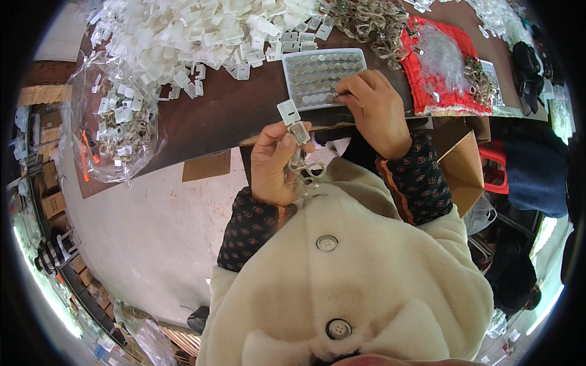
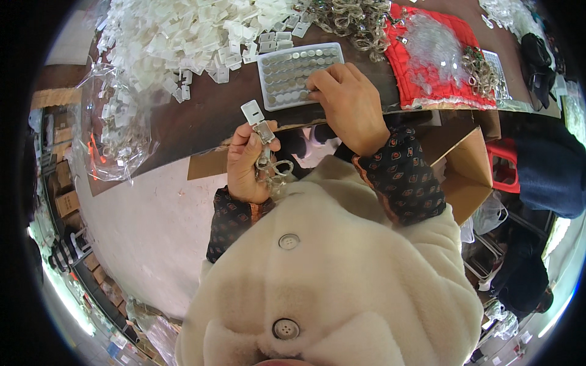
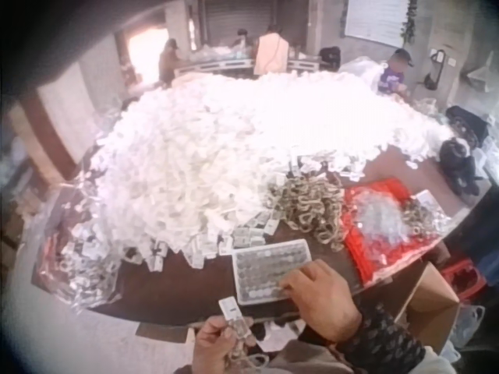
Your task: The person assembles small electronic components by inserting metal rings into white plastic housings and testing them with a light source. They repeatedly pick up housings and rings, insert the rings, and check for illumination before placing the assembled units on the table.
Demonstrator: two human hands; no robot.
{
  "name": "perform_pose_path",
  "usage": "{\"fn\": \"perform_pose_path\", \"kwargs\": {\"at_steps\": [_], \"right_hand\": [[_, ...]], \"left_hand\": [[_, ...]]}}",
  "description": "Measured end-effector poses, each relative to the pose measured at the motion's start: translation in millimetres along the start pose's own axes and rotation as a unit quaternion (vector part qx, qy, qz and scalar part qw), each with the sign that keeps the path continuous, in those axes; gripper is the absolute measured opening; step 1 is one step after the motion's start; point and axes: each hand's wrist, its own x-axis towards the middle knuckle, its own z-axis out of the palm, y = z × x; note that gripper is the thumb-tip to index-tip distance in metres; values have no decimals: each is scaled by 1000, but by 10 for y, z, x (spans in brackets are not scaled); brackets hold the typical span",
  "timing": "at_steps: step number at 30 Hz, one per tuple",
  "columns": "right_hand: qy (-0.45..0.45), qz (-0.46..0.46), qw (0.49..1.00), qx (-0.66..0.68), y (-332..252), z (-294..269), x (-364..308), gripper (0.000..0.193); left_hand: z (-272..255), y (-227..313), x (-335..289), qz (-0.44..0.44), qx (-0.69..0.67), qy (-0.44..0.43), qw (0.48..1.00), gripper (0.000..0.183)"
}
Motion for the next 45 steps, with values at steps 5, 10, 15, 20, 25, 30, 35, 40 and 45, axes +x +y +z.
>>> {"fn": "perform_pose_path", "kwargs": {"at_steps": [5,10,15,20,25,30,35,40,45], "right_hand": [[45,-71,970,229,-323,-72,-120,20],[23,-106,966,236,-516,-89,-177,26],[27,-96,961,258,-525,-99,-164,33],[89,-188,960,190,-494,30,-131,36],[83,-198,963,164,-470,148,-146,36],[68,-115,982,136,-353,261,-42,34],[48,-152,986,49,-258,345,95,30],[59,-99,981,155,-399,267,74,23],[74,-118,970,200,-565,185,8,19]], "left_hand": [[69,-81,-6,60,-72,-16,995,20],[81,-83,-19,92,-64,-35,993,22],[65,-50,-44,58,-83,-23,995,21],[35,-83,-33,63,-87,-33,994,20],[-38,-87,4,59,-73,0,996,19],[-63,-11,-1,42,-103,27,993,18],[-50,32,10,47,-38,66,996,18],[-96,69,24,20,-108,13,994,17],[-118,55,-22,12,-92,-3,996,15]]}}
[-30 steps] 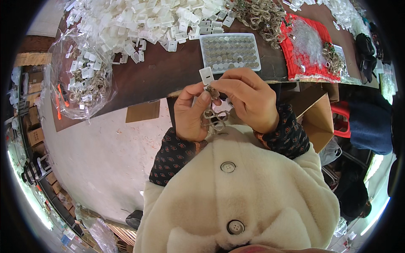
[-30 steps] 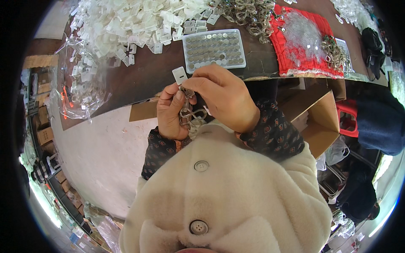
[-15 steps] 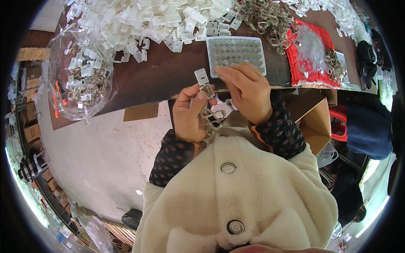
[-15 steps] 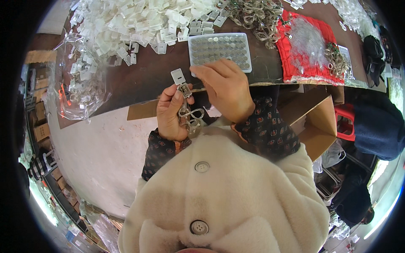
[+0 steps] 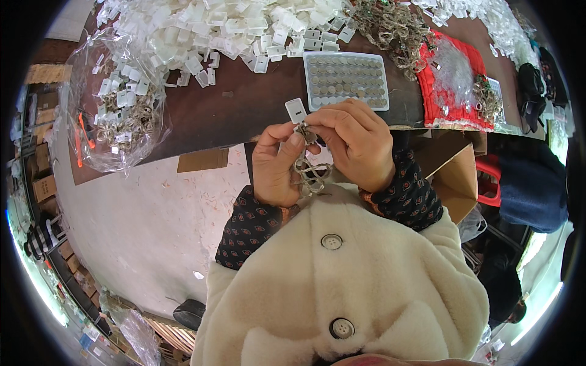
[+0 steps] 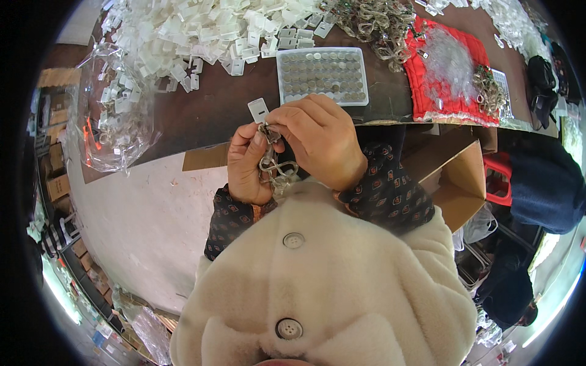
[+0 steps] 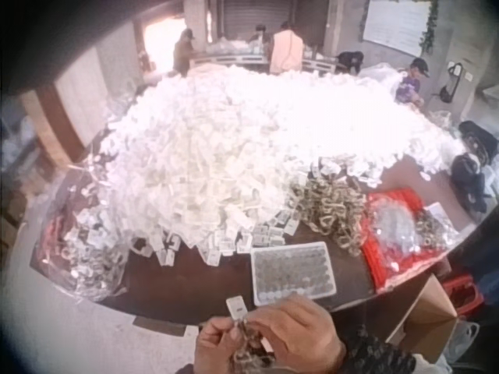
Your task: The person assembles small electronic components by inserting metal rings into white plastic housings and testing them with a light source. They repeatedly pick up housings and rings, insert the rings, and check for illumination before placing the assembled units on the table.
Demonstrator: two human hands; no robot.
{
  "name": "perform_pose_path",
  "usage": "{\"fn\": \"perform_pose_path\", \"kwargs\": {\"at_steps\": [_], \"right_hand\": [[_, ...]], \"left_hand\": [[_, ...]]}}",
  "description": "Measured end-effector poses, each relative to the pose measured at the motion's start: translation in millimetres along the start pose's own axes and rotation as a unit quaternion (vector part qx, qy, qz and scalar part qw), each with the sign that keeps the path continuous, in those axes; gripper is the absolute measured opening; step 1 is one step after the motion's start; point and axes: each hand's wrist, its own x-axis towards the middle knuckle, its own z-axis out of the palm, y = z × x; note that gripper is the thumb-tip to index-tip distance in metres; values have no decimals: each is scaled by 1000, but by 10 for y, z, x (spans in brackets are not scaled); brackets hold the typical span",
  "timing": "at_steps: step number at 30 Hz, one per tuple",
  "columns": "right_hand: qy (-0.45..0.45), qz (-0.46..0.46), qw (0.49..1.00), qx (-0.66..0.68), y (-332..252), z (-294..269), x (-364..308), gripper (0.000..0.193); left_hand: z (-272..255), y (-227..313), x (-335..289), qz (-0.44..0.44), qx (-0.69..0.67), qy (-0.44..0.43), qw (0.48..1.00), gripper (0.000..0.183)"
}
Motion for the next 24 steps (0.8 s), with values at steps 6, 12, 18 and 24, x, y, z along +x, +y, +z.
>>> {"fn": "perform_pose_path", "kwargs": {"at_steps": [6,12,18,24], "right_hand": [[-61,47,995,61,-37,-93,-37,19],[-53,-33,996,70,-95,-142,-107,23],[-17,207,946,248,-161,-187,-99,21],[-83,376,800,461,-94,-146,-41,17]], "left_hand": [[3,-55,-48,-8,-60,-26,998,15],[82,-70,-108,-18,-72,44,996,15],[70,-60,-119,-50,-81,-62,994,20],[42,-56,-141,-104,-96,-74,987,21]]}}
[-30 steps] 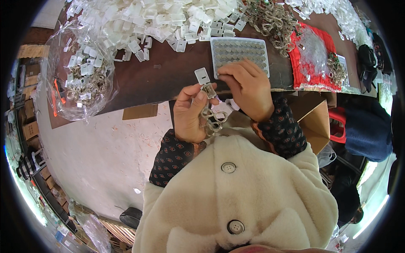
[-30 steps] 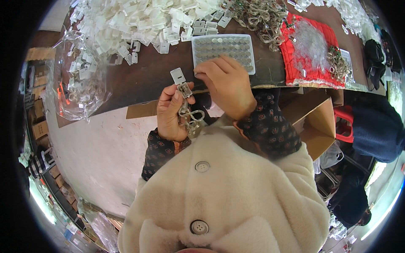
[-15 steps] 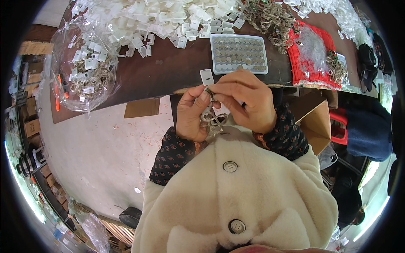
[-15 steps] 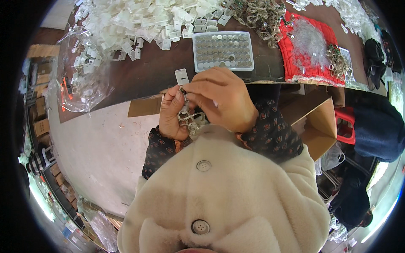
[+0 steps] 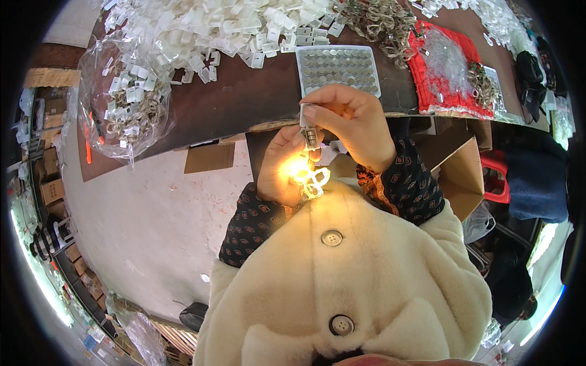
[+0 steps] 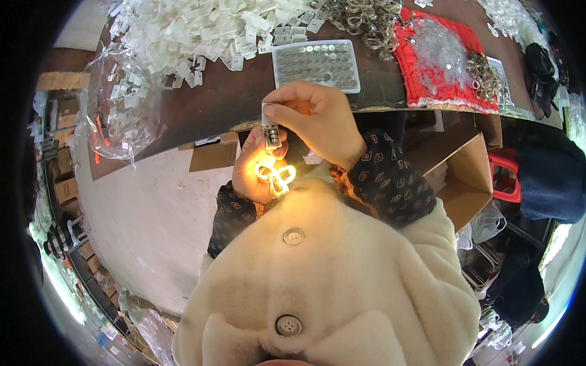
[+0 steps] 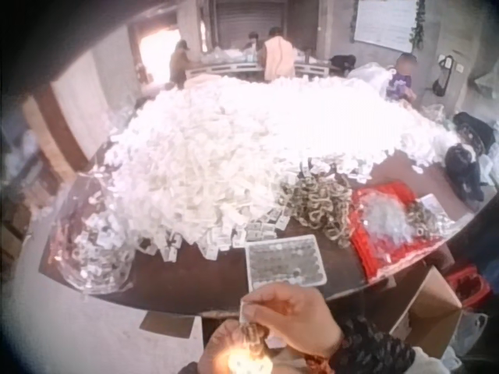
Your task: The person assembles small electronic components by inserting metal rings into white plastic housings and testing them with a light source. They repeatedly pick up housings and rings, insert the rings, and check for illumination before placing the assembled units on the table.
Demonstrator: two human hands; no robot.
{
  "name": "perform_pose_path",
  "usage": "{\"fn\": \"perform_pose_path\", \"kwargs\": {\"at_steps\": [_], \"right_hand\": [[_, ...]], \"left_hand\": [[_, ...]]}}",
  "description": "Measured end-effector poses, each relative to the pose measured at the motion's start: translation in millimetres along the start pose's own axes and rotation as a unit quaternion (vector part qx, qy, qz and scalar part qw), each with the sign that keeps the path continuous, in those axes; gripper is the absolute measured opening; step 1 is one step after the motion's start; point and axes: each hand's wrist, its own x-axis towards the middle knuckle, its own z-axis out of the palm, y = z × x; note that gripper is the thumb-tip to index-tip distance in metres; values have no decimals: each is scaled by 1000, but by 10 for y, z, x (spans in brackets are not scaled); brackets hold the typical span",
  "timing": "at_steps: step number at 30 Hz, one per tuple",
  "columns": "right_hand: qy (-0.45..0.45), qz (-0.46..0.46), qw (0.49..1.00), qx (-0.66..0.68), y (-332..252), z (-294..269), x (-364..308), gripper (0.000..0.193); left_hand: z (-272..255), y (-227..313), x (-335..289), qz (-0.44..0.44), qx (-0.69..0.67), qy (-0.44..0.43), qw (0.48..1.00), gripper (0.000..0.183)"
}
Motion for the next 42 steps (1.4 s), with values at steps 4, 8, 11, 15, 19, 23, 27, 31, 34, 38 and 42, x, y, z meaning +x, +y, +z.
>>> {"fn": "perform_pose_path", "kwargs": {"at_steps": [4,8,11,15,19,23,27,31,34,38,42], "right_hand": [[26,-153,985,-81,103,47,-87,12],[-70,-270,955,-100,135,-19,-87,21],[-75,-301,937,-163,142,-40,-72,26],[-52,-331,924,-184,182,11,-62,22],[-25,-349,924,-153,239,48,-77,21],[-14,-415,879,-236,279,-60,-102,27],[-10,-439,856,-274,289,-257,-250,32],[20,-354,882,-312,195,-649,-585,29],[306,-304,770,-470,108,-1093,-647,17],[404,-202,801,-393,16,-1612,-652,17],[376,-228,724,-531,29,-1820,-558,13]], "left_hand": [[51,16,-3,-6,-4,-27,1000,26],[152,-31,-23,18,-66,-29,997,26],[206,-33,-29,-5,-79,-36,996,29],[236,-75,-2,-1,-40,38,999,34],[215,-113,9,-22,-46,122,991,44],[207,-182,-28,-19,-43,74,996,38],[228,-323,4,36,18,112,993,34],[183,-280,133,-80,53,-32,995,27],[150,-307,163,-103,91,48,989,32],[155,-350,188,-73,119,41,989,32],[179,-355,206,-70,70,24,995,21]]}}
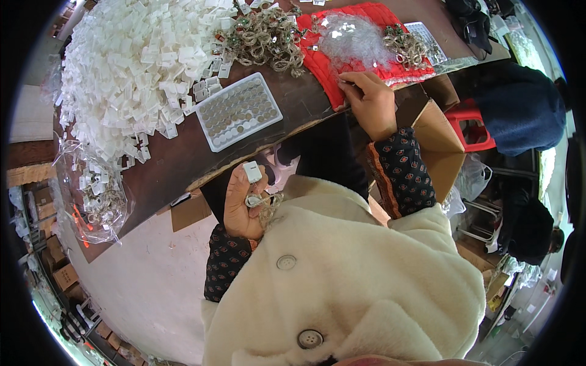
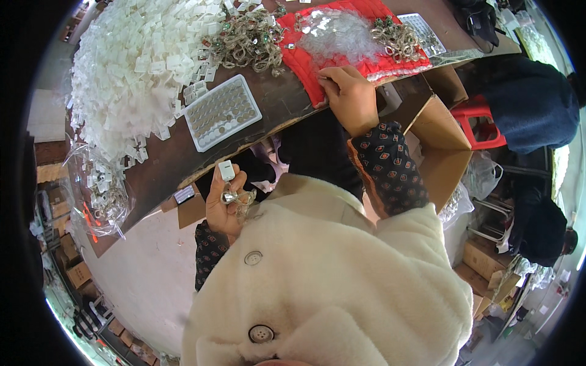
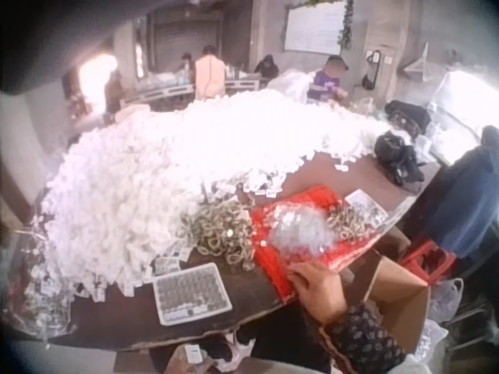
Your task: The person assembles small electronic components by inserting metal rings into white plastic housings and testing them with a light source. They repeatedly pick up housings and rings, insert the rings, and check for illumination before placing the assembled units on the table.
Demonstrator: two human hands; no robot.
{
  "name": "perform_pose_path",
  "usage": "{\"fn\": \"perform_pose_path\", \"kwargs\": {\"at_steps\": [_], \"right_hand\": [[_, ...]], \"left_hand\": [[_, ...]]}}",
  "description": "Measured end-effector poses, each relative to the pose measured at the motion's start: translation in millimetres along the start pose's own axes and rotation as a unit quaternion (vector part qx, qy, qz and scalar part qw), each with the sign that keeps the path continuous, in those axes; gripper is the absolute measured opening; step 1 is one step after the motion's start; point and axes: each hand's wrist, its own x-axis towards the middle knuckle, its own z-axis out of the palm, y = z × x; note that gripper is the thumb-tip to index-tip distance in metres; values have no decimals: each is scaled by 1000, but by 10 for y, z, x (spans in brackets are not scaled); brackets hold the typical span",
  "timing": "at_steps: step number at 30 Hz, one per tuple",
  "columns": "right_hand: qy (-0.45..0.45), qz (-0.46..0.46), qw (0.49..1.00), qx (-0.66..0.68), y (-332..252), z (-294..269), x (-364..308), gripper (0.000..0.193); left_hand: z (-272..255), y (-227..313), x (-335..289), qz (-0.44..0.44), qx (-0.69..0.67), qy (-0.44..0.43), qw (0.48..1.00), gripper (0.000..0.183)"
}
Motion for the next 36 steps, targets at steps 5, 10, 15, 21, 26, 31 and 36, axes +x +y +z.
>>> {"fn": "perform_pose_path", "kwargs": {"at_steps": [5,10,15,21,26,31,36], "right_hand": [[-23,-33,996,-77,61,83,49,7],[17,-43,997,-68,125,127,112,10],[11,12,1000,-1,160,68,215,19],[-51,43,995,70,77,-41,268,23],[-48,42,995,82,88,-23,310,18],[-35,16,996,78,125,1,313,13],[-25,66,994,82,146,-28,314,13]], "left_hand": [[10,1,-6,1,56,45,997,21],[-9,6,-4,2,31,5,1000,17],[-52,14,2,5,4,17,1000,23],[-76,42,10,-14,1,-43,999,24],[-57,16,-3,5,25,46,999,29],[-63,16,-2,19,17,29,999,28],[-72,27,7,1,30,18,999,30]]}}
